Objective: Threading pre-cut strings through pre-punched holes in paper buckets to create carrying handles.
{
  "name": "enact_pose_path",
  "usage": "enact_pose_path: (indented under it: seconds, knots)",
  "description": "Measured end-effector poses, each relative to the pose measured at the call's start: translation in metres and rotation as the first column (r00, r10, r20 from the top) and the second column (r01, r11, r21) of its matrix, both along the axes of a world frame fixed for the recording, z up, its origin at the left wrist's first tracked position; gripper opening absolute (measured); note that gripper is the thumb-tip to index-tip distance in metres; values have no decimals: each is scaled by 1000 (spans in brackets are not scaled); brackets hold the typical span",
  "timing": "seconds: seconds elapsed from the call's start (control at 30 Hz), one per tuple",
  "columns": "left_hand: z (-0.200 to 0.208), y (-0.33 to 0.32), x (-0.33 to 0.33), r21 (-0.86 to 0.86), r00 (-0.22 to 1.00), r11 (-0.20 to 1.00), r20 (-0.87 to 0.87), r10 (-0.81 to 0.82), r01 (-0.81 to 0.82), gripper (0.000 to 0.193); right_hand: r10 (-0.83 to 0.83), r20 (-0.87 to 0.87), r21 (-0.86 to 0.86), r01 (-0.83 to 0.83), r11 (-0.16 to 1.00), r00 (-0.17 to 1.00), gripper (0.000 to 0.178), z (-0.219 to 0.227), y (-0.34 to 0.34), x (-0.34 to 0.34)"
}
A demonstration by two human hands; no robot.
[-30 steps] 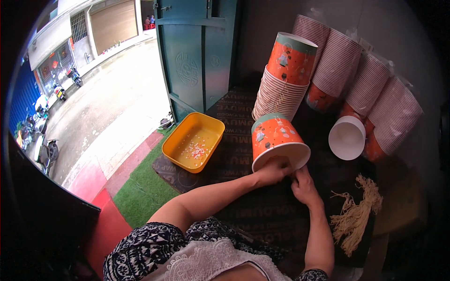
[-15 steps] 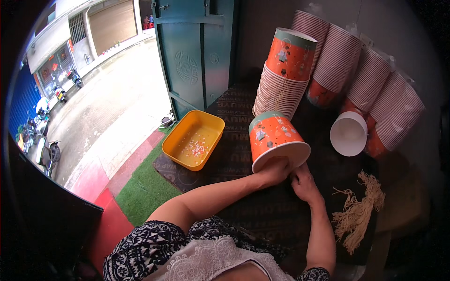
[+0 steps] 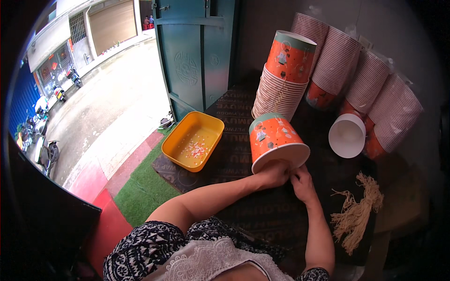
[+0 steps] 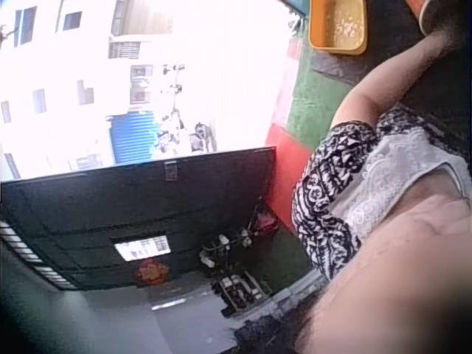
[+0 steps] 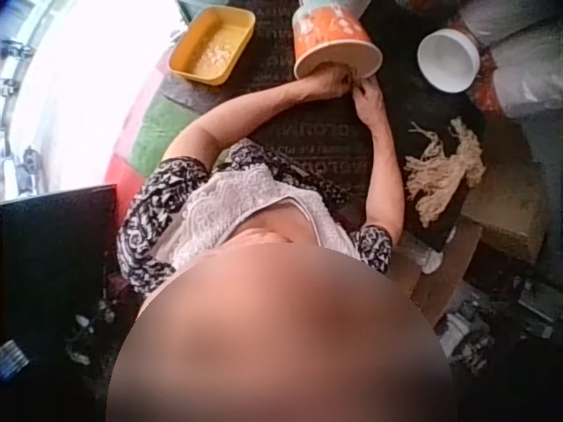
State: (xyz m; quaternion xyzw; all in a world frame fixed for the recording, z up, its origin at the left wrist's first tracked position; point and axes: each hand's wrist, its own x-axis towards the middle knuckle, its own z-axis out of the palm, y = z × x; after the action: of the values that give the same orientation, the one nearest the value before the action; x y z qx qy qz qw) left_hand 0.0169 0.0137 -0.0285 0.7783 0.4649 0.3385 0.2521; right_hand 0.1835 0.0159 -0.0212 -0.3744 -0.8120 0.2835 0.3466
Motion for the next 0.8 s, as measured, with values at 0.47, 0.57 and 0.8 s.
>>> enact_pose_path:
  seconds: [0.47, 0.57, 0.8]
  knots:
    - [-11, -1, 4, 151, 1000, 988, 23, 12, -15, 13, -157, -63, 33, 159, 987, 986, 22, -3, 0, 2]
    - [1, -1, -3, 133, 997, 988, 32, 72, -76, 12, -218, -226, 64, 238, 969, 949, 7, 3, 4, 4]
    - [1, 0, -2, 123, 993, 989, 98, 73, -85, 13, -311, -319, 231, 392, 890, 895, 9, 9, -4, 3]
